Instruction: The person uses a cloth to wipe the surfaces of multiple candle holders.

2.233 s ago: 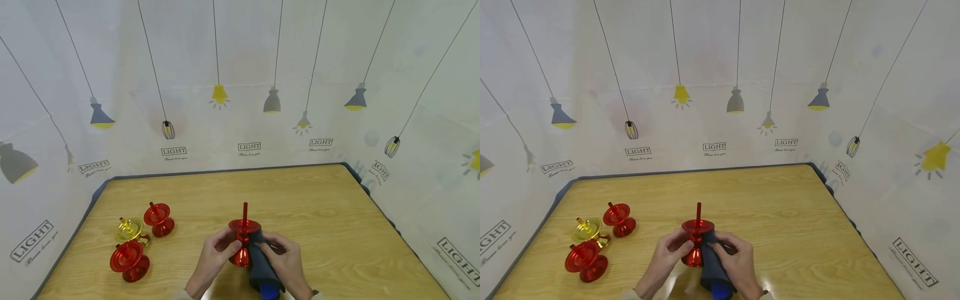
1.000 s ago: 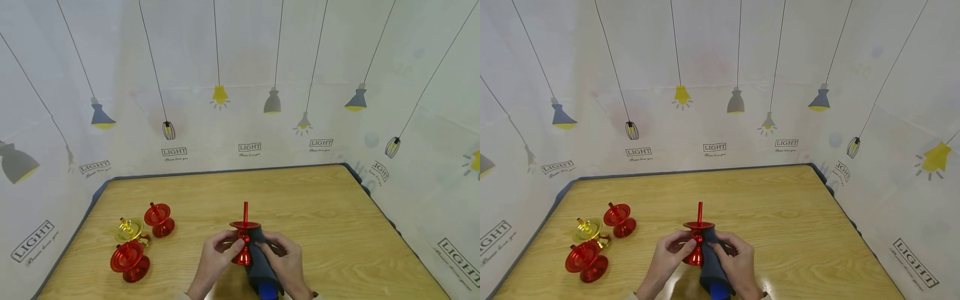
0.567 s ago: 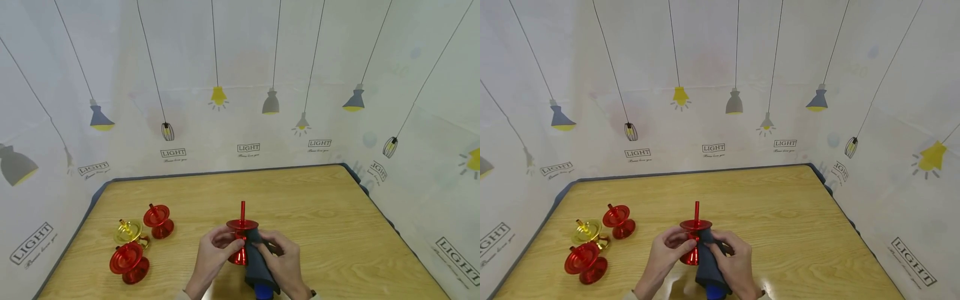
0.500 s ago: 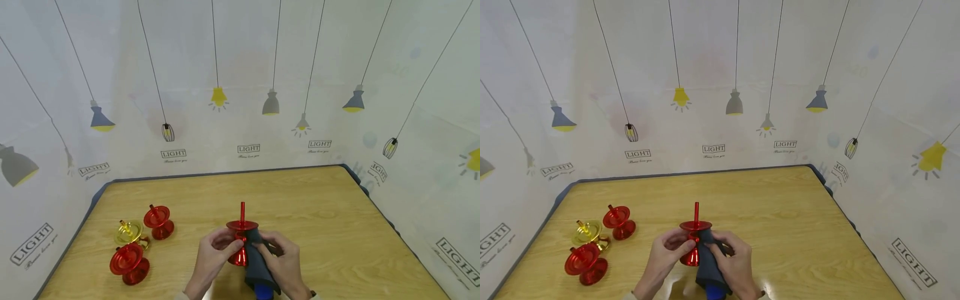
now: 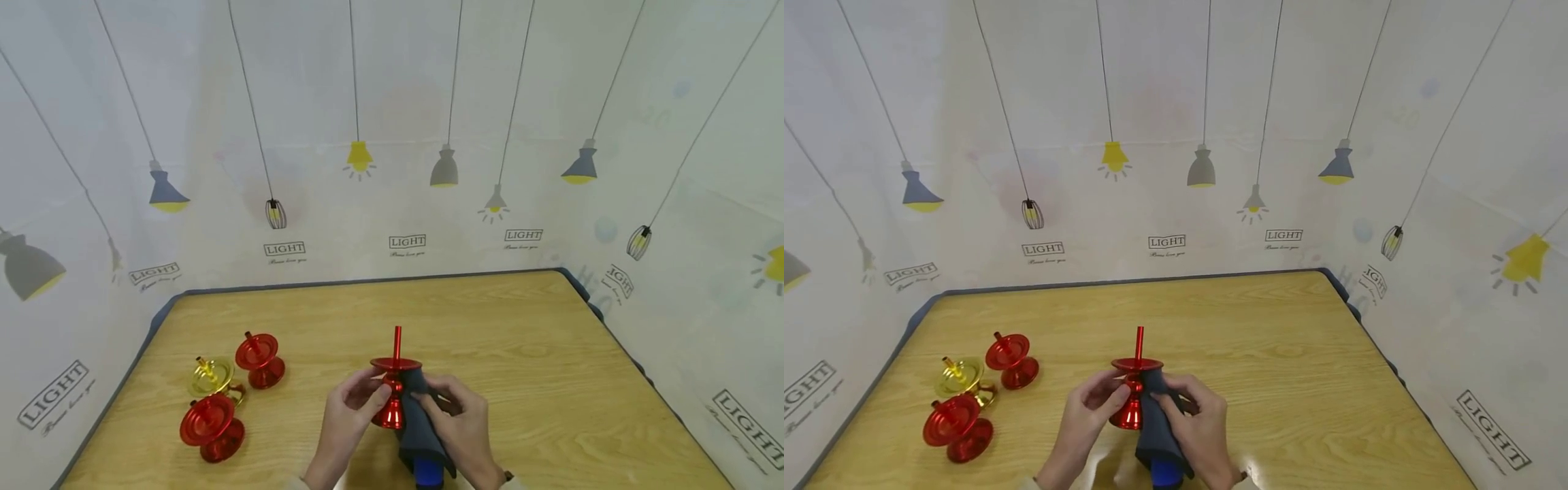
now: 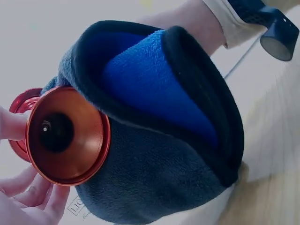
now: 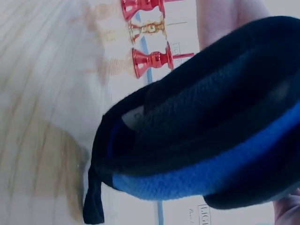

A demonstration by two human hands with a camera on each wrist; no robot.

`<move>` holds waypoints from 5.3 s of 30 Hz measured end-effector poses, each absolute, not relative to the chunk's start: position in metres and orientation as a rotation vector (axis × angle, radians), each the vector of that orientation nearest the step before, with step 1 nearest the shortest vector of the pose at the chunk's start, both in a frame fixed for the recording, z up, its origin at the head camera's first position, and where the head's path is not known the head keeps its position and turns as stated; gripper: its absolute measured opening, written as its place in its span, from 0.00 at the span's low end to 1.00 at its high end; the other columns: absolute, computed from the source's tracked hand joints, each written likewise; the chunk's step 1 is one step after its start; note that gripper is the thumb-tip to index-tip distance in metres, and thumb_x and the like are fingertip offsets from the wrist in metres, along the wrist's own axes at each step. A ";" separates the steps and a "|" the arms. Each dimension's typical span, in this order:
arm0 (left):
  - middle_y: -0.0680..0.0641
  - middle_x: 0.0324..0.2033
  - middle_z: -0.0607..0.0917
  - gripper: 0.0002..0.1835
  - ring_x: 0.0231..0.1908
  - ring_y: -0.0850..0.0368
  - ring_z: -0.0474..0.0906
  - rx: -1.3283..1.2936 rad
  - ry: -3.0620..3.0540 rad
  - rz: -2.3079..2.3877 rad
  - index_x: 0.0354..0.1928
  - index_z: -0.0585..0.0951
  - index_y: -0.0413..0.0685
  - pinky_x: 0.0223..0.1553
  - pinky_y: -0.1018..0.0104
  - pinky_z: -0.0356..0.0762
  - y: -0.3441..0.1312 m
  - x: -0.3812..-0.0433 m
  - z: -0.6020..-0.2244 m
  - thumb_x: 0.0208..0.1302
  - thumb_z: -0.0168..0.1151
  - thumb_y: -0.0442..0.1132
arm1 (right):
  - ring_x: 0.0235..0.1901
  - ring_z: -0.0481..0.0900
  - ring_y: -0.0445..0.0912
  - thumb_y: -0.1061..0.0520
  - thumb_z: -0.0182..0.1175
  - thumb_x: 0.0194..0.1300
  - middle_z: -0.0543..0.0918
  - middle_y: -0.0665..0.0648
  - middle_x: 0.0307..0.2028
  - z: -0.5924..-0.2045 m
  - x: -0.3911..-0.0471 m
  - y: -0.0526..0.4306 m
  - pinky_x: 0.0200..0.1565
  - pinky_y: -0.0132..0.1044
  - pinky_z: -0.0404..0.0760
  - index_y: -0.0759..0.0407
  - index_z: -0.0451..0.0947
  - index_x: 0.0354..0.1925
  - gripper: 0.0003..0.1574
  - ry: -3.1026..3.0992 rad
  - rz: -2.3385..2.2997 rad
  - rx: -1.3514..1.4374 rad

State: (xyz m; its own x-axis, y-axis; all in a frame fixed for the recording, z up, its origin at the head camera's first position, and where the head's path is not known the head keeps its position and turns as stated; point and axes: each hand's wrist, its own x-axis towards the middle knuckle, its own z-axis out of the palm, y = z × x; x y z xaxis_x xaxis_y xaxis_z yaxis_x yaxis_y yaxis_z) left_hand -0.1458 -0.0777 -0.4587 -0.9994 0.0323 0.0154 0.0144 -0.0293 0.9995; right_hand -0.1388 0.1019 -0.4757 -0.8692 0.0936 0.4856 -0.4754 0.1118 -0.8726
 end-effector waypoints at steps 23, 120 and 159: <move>0.37 0.49 0.88 0.20 0.43 0.59 0.85 0.236 2.054 2.177 0.55 0.83 0.32 0.45 0.68 0.81 -0.086 -0.149 -0.464 0.68 0.67 0.40 | 0.45 0.88 0.42 0.71 0.70 0.58 0.89 0.63 0.43 -0.478 -0.137 0.108 0.44 0.34 0.87 0.64 0.85 0.44 0.14 -1.936 1.877 0.467; 0.43 0.49 0.88 0.24 0.46 0.57 0.83 0.094 2.019 2.182 0.58 0.82 0.37 0.46 0.67 0.81 -0.091 -0.154 -0.481 0.67 0.69 0.46 | 0.43 0.89 0.43 0.68 0.73 0.57 0.90 0.60 0.42 -0.484 -0.141 0.094 0.40 0.34 0.87 0.58 0.87 0.43 0.15 -2.007 1.890 0.339; 0.37 0.48 0.88 0.21 0.45 0.58 0.85 0.062 2.175 2.213 0.55 0.82 0.34 0.46 0.72 0.81 -0.089 -0.151 -0.485 0.68 0.68 0.44 | 0.43 0.89 0.42 0.68 0.74 0.55 0.90 0.58 0.42 -0.485 -0.146 0.087 0.41 0.33 0.86 0.56 0.88 0.42 0.15 -2.076 1.974 0.142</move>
State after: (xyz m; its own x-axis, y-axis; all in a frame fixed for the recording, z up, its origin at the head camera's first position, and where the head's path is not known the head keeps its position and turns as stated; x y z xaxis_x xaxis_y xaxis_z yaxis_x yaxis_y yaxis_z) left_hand -0.1512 -0.0885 -0.4849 -0.9985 0.0551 0.0020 0.0010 -0.0174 0.9998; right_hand -0.1462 0.0873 -0.4855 -0.9580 0.1156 0.2626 -0.2564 0.0656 -0.9643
